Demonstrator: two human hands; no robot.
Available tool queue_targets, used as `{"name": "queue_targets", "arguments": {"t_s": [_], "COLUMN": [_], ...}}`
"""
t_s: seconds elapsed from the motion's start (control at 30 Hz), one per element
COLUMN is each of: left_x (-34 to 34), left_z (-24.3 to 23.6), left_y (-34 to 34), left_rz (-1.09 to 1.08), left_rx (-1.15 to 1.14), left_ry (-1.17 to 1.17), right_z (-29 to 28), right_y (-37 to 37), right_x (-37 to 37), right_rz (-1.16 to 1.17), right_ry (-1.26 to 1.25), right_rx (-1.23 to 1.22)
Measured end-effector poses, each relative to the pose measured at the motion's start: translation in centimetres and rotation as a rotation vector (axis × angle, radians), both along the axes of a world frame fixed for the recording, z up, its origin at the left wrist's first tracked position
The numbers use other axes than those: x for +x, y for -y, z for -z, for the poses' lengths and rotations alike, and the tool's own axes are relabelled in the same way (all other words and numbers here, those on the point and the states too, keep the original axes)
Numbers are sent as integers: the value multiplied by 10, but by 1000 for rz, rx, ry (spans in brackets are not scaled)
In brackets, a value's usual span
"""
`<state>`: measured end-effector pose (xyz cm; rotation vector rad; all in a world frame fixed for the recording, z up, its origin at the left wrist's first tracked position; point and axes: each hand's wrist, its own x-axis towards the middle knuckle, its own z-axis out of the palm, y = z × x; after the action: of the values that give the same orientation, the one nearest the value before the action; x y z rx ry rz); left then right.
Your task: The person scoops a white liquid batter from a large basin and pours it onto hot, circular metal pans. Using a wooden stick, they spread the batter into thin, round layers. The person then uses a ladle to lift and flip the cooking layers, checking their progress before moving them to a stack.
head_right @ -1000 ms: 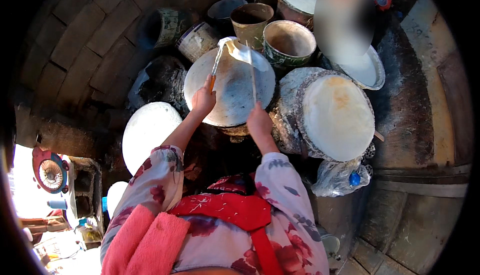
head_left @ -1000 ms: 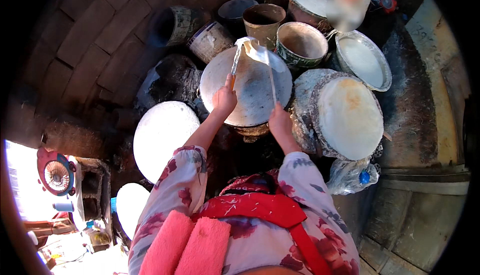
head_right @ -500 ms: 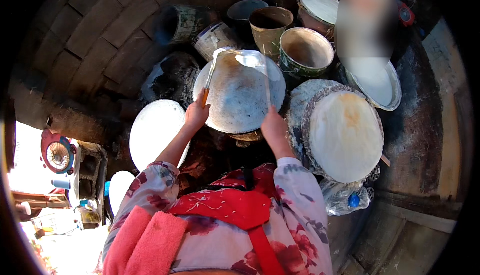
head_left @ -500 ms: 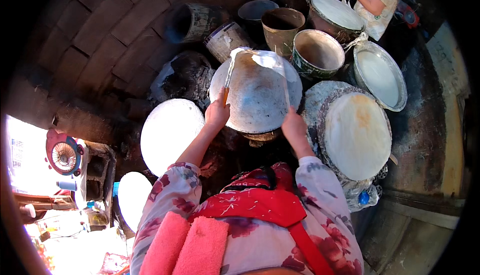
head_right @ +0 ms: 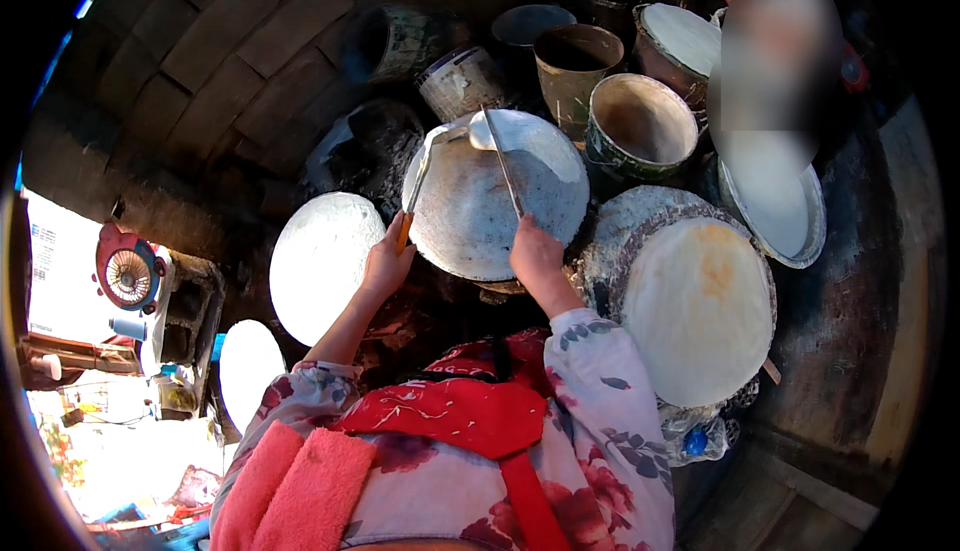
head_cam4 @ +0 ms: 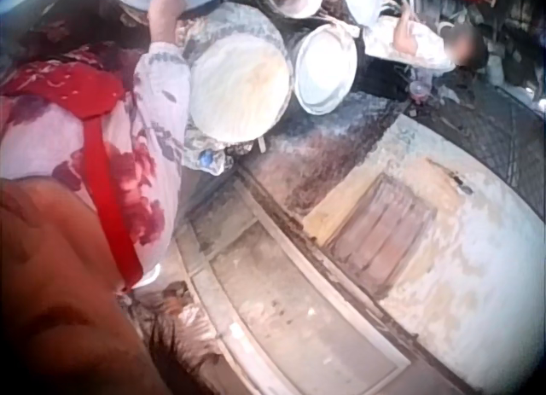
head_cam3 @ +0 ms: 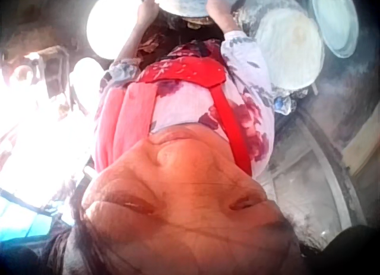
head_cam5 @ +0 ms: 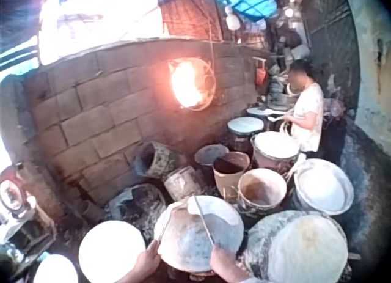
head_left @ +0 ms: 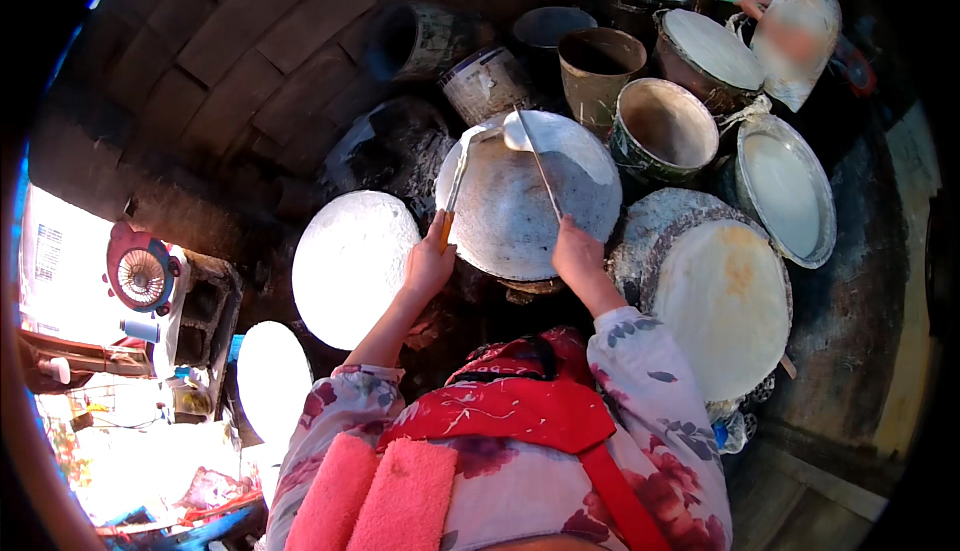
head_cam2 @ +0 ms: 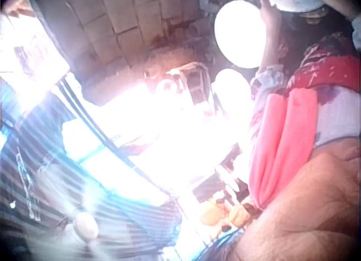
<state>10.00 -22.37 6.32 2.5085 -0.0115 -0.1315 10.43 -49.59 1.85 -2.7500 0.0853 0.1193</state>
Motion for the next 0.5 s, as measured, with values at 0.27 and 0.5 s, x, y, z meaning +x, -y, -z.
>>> {"name": "queue_targets", "arguments": {"t_s": [0.27,0.5], "left_x": [-30,-61], "left_z": [-24,-18], "left_y": [3,-18], "left_rz": [-100,-99], "left_rx": [-92,-45], "left_ry": [-57,74], "right_z": [7,-21], "right_y": [9,44], "right_x": [15,35], "right_rz": [-112,-80], "right_ry": [-12,-19], "right_rx": [-63,-70]}}
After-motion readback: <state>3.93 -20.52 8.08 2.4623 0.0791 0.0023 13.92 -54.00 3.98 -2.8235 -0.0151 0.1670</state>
